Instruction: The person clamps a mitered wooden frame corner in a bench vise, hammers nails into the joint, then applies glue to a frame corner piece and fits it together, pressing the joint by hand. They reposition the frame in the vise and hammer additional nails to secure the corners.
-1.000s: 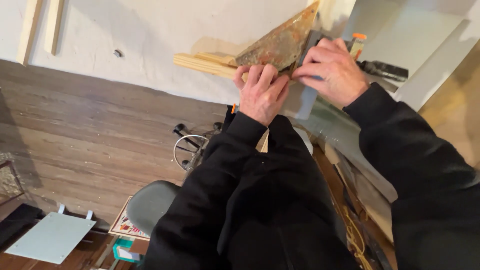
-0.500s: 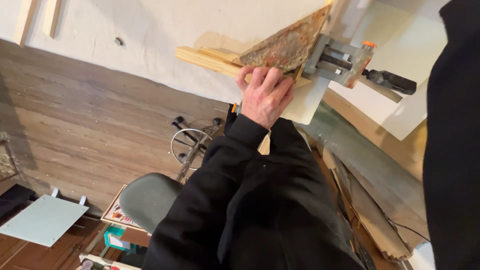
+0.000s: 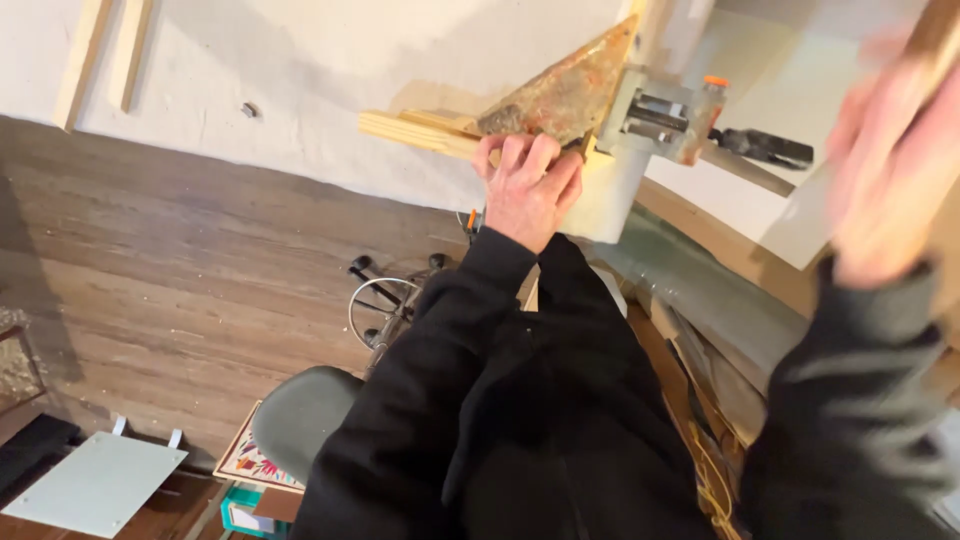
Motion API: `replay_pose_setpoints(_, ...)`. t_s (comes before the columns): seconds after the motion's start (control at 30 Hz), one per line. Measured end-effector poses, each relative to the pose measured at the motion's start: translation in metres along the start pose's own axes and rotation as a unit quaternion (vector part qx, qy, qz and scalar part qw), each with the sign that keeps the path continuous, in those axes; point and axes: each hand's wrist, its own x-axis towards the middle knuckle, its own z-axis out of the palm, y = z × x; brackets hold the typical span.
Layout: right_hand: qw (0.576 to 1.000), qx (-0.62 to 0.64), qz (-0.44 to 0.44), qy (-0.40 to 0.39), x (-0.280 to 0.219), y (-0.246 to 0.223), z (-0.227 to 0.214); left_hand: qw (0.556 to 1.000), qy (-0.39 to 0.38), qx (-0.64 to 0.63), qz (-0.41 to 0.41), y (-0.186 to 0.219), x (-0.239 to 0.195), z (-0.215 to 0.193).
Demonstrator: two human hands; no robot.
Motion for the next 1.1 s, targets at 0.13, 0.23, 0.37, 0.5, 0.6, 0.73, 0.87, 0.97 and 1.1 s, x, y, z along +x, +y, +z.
replay_pose_setpoints(0.13,0.987,0.034,0.155,0.032,-0.132,-0.052,0.015,1.000,0.007,-0.008,0.007,-0.001,-0.006,-0.002)
replay_pose_setpoints(0.23,0.978,0.053,0.200,0.017,-0.209,-0.041,0.026,1.000,-0.009,-0.015,0.012,-0.001,-0.003,-0.008)
replay_pose_setpoints(0.37,0.971,-0.036,0.237,-0.013,-0.247,-0.051,0.037,1.000,0.000,-0.017,0.026,-0.006,-0.005,0.002)
replay_pose_setpoints(0.5,0.960,-0.107,0.250,-0.072,-0.257,-0.071,0.048,0.999,0.020,-0.010,0.035,-0.010,-0.010,0.005)
replay_pose_setpoints(0.6,0.963,-0.104,0.235,-0.079,-0.257,-0.081,0.054,0.999,0.023,-0.015,0.041,-0.011,-0.010,0.007)
replay_pose_setpoints(0.73,0.964,-0.099,0.233,-0.084,-0.255,-0.084,0.058,0.999,0.031,-0.009,0.040,-0.012,-0.012,0.012)
replay_pose_setpoints(0.87,0.956,-0.107,0.258,-0.091,-0.249,-0.089,0.058,0.999,0.022,-0.011,0.037,-0.012,-0.012,0.011)
replay_pose_setpoints(0.97,0.951,-0.110,0.273,-0.097,-0.248,-0.089,0.059,0.999,0.024,-0.014,0.036,-0.012,-0.012,0.011)
replay_pose_setpoints(1.1,0.959,-0.104,0.243,-0.100,-0.247,-0.086,0.062,0.999,0.010,-0.010,0.040,-0.012,-0.010,0.006)
